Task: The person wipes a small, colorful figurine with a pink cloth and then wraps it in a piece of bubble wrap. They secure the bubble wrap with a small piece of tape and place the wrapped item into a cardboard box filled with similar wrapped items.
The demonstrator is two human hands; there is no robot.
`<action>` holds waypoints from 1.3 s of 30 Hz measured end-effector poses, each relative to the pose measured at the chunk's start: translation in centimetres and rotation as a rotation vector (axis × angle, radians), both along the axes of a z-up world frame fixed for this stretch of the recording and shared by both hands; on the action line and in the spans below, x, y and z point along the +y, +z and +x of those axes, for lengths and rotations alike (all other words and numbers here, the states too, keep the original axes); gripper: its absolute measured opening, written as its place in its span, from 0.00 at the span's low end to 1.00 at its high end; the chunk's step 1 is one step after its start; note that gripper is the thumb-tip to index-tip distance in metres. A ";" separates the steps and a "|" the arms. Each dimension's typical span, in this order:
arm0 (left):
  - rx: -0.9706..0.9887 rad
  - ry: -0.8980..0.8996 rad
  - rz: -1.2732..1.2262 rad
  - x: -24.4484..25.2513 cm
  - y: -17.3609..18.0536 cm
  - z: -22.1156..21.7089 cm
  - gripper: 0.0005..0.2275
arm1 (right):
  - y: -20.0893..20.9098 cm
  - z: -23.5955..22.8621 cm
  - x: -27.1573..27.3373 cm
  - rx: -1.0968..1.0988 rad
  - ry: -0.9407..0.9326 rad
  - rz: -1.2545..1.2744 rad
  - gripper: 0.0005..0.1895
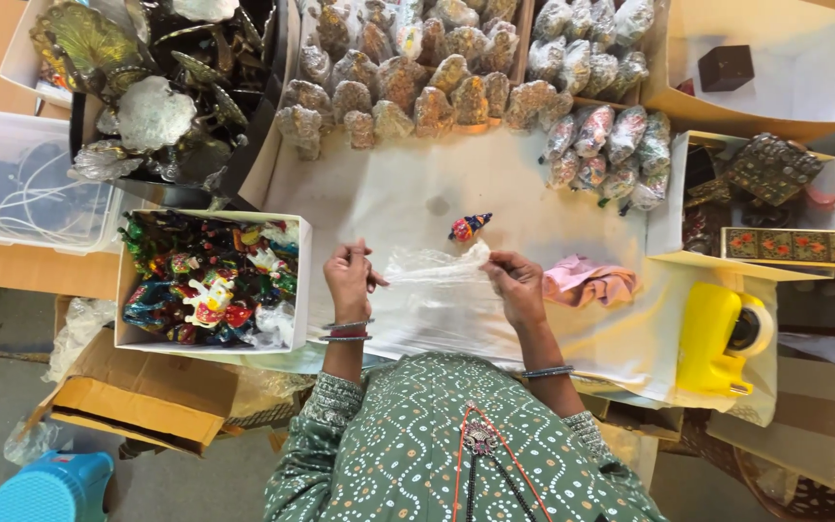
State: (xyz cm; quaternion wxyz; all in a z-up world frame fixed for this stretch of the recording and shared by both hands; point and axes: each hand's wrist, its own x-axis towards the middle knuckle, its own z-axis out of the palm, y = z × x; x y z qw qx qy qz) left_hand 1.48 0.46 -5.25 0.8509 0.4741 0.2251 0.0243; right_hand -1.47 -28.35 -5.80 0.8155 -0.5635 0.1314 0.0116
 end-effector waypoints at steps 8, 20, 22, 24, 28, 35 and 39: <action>-0.375 0.081 1.201 -5.7 11.9 -0.7 0.15 | 0.6 0.3 -3.5 -0.023 0.093 -0.066 0.09; -0.292 -0.827 0.843 -14.7 3.8 0.3 0.11 | 4.2 0.8 -7.5 -0.051 0.429 -0.168 0.15; -0.318 -0.726 0.744 -15.6 3.5 -0.2 0.12 | 2.1 0.7 -8.5 0.013 0.473 -0.103 0.15; -0.128 -0.755 0.737 -16.4 3.8 -0.6 0.16 | -2.1 0.5 -9.8 -0.038 0.437 -0.137 0.12; -0.146 -0.743 0.812 -17.4 2.0 -1.9 0.16 | -1.7 0.4 -10.9 -0.074 0.376 -0.137 0.10; -0.104 -0.692 0.336 -18.2 -0.8 -3.7 0.11 | -0.3 -1.0 -11.9 0.037 0.423 -0.188 0.08; -0.015 -0.488 0.236 -18.3 0.4 -2.7 0.09 | 1.3 -2.0 -11.0 -0.055 0.404 -0.252 0.06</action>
